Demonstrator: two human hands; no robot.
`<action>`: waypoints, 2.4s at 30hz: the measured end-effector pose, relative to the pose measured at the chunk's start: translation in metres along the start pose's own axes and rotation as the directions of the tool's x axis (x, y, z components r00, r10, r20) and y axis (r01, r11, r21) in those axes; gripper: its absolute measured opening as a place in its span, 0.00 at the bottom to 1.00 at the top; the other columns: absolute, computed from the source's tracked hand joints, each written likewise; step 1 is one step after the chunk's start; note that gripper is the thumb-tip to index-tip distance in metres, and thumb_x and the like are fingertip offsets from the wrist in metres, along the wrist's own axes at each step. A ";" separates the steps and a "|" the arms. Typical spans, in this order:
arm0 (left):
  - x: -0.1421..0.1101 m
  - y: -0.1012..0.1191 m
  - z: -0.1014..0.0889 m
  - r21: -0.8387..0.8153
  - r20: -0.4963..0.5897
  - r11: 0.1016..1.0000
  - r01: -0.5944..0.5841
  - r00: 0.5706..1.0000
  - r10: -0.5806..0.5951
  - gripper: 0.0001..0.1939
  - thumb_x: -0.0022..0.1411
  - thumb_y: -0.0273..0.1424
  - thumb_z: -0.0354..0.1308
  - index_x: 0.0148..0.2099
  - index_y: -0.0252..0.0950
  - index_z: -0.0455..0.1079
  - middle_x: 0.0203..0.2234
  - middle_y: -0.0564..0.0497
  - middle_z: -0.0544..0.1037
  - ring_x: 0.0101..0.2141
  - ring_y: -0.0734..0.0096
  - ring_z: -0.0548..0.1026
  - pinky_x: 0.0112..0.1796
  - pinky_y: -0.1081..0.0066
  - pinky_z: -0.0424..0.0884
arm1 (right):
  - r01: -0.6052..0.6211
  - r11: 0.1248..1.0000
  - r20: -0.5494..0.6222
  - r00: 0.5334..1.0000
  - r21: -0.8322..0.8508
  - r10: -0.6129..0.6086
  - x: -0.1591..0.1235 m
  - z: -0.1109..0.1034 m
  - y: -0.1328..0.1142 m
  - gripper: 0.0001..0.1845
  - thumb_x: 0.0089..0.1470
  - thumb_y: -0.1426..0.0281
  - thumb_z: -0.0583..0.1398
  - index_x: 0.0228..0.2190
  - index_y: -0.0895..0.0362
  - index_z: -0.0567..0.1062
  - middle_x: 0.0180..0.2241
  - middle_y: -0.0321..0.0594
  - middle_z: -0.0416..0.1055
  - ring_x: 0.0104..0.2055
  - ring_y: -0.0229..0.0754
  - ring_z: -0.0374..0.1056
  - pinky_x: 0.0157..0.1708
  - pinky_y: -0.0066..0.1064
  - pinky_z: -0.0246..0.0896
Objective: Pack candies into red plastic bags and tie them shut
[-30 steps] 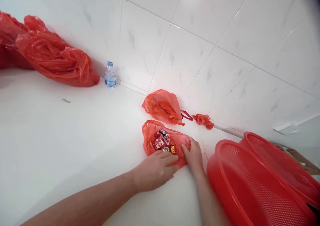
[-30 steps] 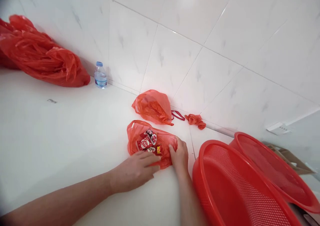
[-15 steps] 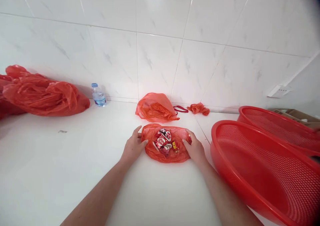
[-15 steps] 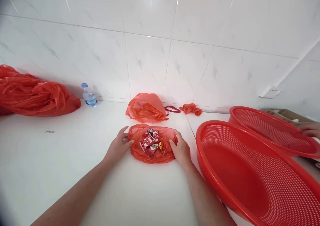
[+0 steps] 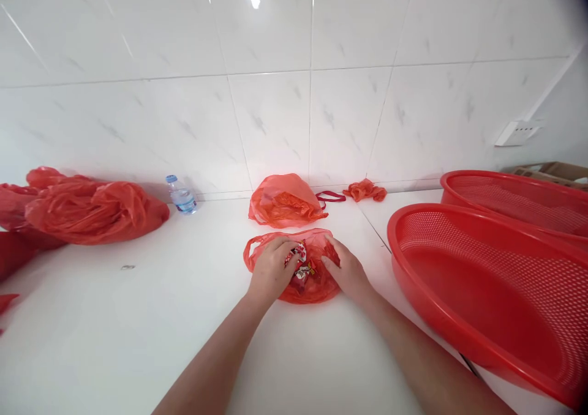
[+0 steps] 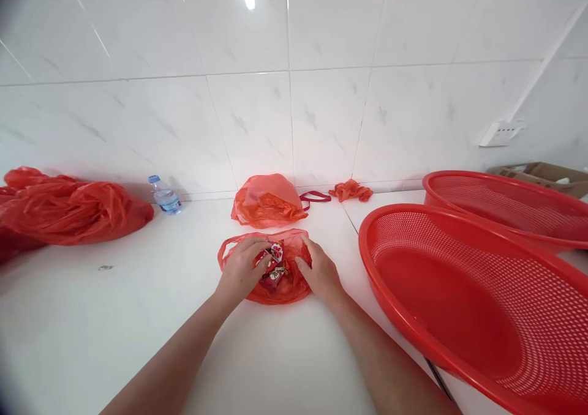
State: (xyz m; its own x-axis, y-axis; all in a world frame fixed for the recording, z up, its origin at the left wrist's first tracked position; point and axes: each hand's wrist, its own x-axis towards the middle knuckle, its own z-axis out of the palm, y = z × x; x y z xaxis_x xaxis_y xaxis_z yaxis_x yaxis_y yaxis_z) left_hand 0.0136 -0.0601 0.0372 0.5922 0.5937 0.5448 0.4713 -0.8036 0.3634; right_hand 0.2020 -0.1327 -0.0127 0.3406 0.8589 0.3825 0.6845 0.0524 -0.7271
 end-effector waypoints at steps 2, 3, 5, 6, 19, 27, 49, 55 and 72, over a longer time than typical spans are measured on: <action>0.012 0.003 0.009 0.089 0.026 0.991 0.096 0.995 -0.098 0.10 0.64 0.35 0.49 0.43 0.39 0.69 0.40 0.48 0.73 0.41 0.65 0.71 0.41 0.64 0.69 | 0.002 1.000 0.003 1.000 0.011 -0.002 0.000 0.000 0.001 0.30 0.54 0.66 0.53 0.58 0.52 0.58 0.57 0.41 0.61 0.59 0.42 0.57 0.57 0.39 0.54; 0.016 0.002 0.014 0.153 0.019 0.976 0.151 0.988 -0.156 0.12 0.63 0.38 0.49 0.41 0.38 0.69 0.39 0.47 0.73 0.40 0.64 0.72 0.40 0.64 0.69 | -0.002 1.000 0.000 1.000 0.019 0.002 0.000 -0.001 0.001 0.30 0.54 0.67 0.53 0.58 0.52 0.57 0.57 0.41 0.61 0.59 0.42 0.57 0.57 0.39 0.53; 0.021 -0.004 0.021 0.269 0.012 0.931 0.245 0.966 -0.258 0.16 0.63 0.43 0.48 0.38 0.36 0.69 0.36 0.45 0.74 0.38 0.60 0.72 0.37 0.62 0.68 | -0.011 0.999 -0.006 1.000 0.032 0.011 0.001 -0.002 0.003 0.30 0.53 0.68 0.53 0.58 0.52 0.57 0.57 0.41 0.60 0.59 0.41 0.56 0.58 0.38 0.53; 0.022 -0.008 0.024 0.300 0.023 0.914 0.271 0.956 -0.291 0.18 0.62 0.45 0.48 0.37 0.36 0.69 0.35 0.44 0.75 0.38 0.58 0.73 0.36 0.62 0.68 | -0.013 0.999 -0.007 1.000 0.035 0.014 0.002 -0.002 0.003 0.30 0.53 0.69 0.54 0.58 0.52 0.58 0.57 0.40 0.60 0.59 0.41 0.56 0.58 0.38 0.53; 0.018 -0.032 0.035 -0.157 0.143 0.881 0.446 0.893 -0.426 0.21 0.50 0.34 0.62 0.48 0.40 0.67 0.43 0.48 0.73 0.44 0.61 0.71 0.44 0.65 0.65 | -0.097 0.993 0.044 0.995 0.067 0.094 0.004 -0.007 0.000 0.30 0.51 0.72 0.54 0.57 0.49 0.59 0.57 0.37 0.61 0.58 0.42 0.59 0.57 0.40 0.54; 0.016 -0.029 0.029 -0.363 0.173 0.779 0.512 0.858 -0.483 0.13 0.49 0.32 0.63 0.34 0.39 0.61 0.27 0.56 0.72 0.29 0.71 0.71 0.30 0.72 0.66 | -0.107 0.994 0.059 0.993 0.036 0.105 0.004 -0.006 0.002 0.29 0.51 0.71 0.54 0.56 0.48 0.60 0.55 0.37 0.64 0.56 0.44 0.61 0.54 0.40 0.57; -0.012 -0.039 -0.016 0.252 -0.286 0.914 0.317 0.927 -0.243 0.14 0.57 0.38 0.55 0.44 0.37 0.66 0.44 0.44 0.70 0.45 0.57 0.68 0.47 0.60 0.63 | -0.246 0.962 -0.117 0.959 0.115 0.259 0.010 -0.019 0.007 0.18 0.53 0.55 0.53 0.42 0.52 0.68 0.17 0.28 0.59 0.22 0.39 0.61 0.26 0.29 0.55; -0.035 -0.062 -0.028 -0.059 -0.018 0.743 0.667 0.743 -0.669 0.26 0.50 0.50 0.57 0.46 0.38 0.67 0.34 0.48 0.73 0.33 0.62 0.72 0.32 0.65 0.67 | -0.221 0.973 0.135 0.968 0.068 0.210 0.009 -0.030 0.005 0.18 0.52 0.53 0.54 0.39 0.52 0.70 0.34 0.39 0.73 0.36 0.43 0.69 0.34 0.31 0.60; 0.027 -0.020 -0.097 -0.851 -0.219 0.500 0.161 0.756 -0.617 0.11 0.50 0.36 0.63 0.30 0.34 0.68 0.21 0.56 0.68 0.23 0.79 0.65 0.26 0.78 0.64 | -0.242 0.283 0.183 0.958 0.928 0.219 0.014 -0.054 -0.018 0.16 0.44 0.64 0.65 0.36 0.52 0.70 0.18 0.26 0.56 0.18 0.30 0.50 0.18 0.22 0.47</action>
State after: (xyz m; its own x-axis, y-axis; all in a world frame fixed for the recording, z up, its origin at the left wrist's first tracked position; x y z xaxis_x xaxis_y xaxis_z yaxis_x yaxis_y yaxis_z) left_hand -0.0430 -0.0322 0.1184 0.0136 0.9353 0.3536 -0.2252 -0.3417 0.9124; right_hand 0.2291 -0.1494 0.0366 0.3585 0.9278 0.1030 -0.4873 0.2801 -0.8271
